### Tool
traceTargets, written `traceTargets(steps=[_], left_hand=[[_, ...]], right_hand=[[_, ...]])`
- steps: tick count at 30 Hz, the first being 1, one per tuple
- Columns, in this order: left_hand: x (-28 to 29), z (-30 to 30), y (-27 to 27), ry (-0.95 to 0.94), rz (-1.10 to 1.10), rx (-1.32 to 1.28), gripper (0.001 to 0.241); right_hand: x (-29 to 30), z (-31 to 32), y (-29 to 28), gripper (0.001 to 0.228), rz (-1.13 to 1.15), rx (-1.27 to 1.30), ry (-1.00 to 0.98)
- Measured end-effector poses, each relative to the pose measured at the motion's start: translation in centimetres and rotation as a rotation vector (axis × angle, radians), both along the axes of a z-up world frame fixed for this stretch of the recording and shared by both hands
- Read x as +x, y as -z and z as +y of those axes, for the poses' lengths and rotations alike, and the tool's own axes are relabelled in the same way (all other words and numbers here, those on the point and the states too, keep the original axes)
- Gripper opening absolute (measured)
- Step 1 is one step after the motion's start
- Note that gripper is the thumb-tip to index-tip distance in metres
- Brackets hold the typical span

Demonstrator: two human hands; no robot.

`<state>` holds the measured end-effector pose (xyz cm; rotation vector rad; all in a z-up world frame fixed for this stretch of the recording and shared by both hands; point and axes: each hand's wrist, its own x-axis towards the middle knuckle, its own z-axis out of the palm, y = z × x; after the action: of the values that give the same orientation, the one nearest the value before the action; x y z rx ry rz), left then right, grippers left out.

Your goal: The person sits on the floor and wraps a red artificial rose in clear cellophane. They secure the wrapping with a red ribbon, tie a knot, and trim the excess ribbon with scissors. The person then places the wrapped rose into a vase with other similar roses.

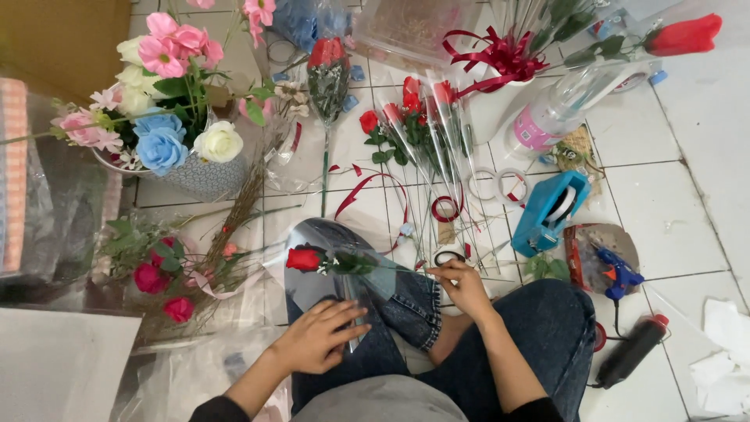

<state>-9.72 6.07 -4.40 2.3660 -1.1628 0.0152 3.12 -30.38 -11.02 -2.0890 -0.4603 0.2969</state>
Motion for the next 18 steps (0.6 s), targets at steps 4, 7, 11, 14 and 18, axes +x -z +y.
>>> traceTargets(steps=[4,7,11,14,18], left_hand=[[-1.4,2.0,1.2,-0.039,0.302,0.124,0.083],[-1.2,0.6,2.8,-0.139,0.01,0.11,0.073],[-0.4,-1.7,3.1,-0.248,-0.178,0.178,0.044],[0.2,-2.2,1.3,-0.265,-0.172,0.109,0.046],[0.9,-1.8,-1.0,-0.208,-0.165,0.146,0.046]], right_hand=[[0.2,0.1,0.0,0.042,0.07,-0.009,-0.008],[0.3,0.6,0.0,0.04,-0.015,-0.068,-0.083],[-0.2,0.6,0.1,0.035,-0.007,0.025,-0.027],[-0.3,-0.1,0.5,0.032,-0.034,0.105,0.022],[0.4,-0.9,1.7,0.04,-0.239,-0.034,-0.048]])
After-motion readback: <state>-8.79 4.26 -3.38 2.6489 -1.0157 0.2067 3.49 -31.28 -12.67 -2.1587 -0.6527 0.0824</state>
